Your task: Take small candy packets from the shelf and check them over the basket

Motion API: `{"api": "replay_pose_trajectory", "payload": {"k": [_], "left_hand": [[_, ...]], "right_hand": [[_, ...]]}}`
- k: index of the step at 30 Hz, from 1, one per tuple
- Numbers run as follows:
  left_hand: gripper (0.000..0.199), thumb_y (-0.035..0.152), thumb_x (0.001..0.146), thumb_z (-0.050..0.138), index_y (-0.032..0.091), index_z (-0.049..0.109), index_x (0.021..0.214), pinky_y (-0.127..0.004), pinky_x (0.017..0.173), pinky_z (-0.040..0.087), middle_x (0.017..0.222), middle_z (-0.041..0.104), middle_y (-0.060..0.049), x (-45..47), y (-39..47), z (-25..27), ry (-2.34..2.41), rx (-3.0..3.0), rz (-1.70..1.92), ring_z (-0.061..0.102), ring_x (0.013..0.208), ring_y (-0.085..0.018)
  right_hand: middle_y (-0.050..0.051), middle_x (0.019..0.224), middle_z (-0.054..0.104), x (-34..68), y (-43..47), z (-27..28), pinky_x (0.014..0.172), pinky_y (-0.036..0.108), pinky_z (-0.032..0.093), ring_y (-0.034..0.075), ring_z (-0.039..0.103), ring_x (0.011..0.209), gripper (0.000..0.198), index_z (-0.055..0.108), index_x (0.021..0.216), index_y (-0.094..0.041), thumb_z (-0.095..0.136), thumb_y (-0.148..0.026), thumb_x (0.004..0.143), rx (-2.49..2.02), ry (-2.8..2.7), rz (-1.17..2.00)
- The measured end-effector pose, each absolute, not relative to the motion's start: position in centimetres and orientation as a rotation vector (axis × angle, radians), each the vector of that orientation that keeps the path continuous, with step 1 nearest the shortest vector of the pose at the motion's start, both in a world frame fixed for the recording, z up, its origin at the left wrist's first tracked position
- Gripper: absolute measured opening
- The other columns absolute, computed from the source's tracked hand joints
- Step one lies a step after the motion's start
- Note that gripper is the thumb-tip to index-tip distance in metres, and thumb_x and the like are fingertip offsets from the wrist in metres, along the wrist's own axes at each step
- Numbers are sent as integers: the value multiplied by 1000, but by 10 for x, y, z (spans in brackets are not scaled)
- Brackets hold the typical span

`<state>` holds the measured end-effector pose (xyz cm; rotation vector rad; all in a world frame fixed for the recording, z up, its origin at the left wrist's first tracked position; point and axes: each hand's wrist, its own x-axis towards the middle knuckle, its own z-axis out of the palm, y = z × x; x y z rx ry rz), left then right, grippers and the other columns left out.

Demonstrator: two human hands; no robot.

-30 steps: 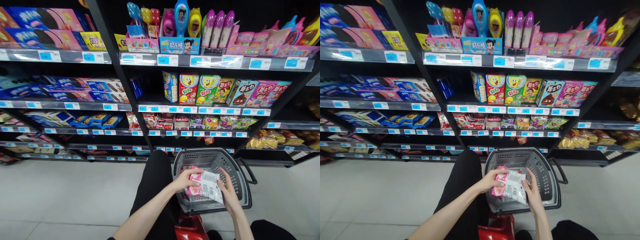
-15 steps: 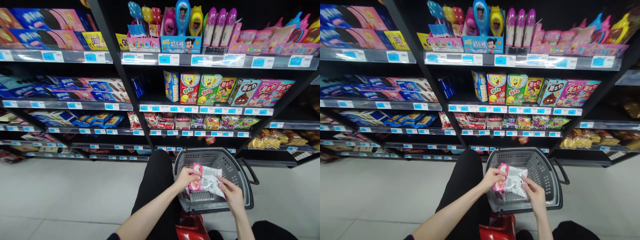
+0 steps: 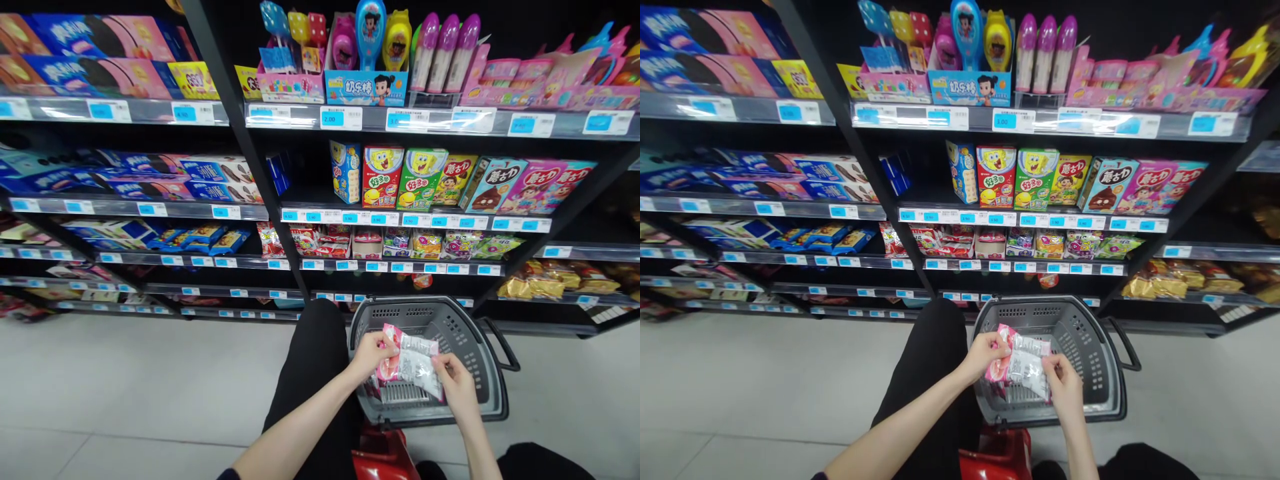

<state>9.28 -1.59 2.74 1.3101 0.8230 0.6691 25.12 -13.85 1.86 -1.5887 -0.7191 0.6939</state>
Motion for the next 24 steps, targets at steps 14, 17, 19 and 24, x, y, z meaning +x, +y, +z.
{"api": "replay_pose_trajectory", "payload": {"k": [14,17,19,24], "left_hand": [[30,-1,62,52,0,64,89,-20,69,46,81,66,-14,84,-6,27,608,510,341,62,70,-13],[46,-3,57,44,-3,60,100,-29,84,44,89,65,-17,83,-6,31,441,454,316,62,85,-20],[51,-6,53,42,-3,59,102,-36,91,40,90,65,-17,83,-7,33,382,478,309,61,91,-22],[24,1,67,54,4,61,89,-41,88,42,88,66,-16,84,-12,32,459,608,271,60,94,-25]], "right_hand": [[8,85,66,254,-143,18,50,29,48,20,59,67,32,66,85,-18,69,-39,61,-1236,-487,973],[8,100,65,255,-145,23,62,33,51,22,61,80,41,65,97,-21,72,-32,59,-1235,-511,947],[7,93,67,256,-145,20,58,30,51,20,62,71,41,65,95,-20,73,-33,58,-1333,-519,870],[2,50,62,262,-145,9,35,25,39,19,57,44,39,65,76,-15,67,-49,57,-1543,-486,737]]}}
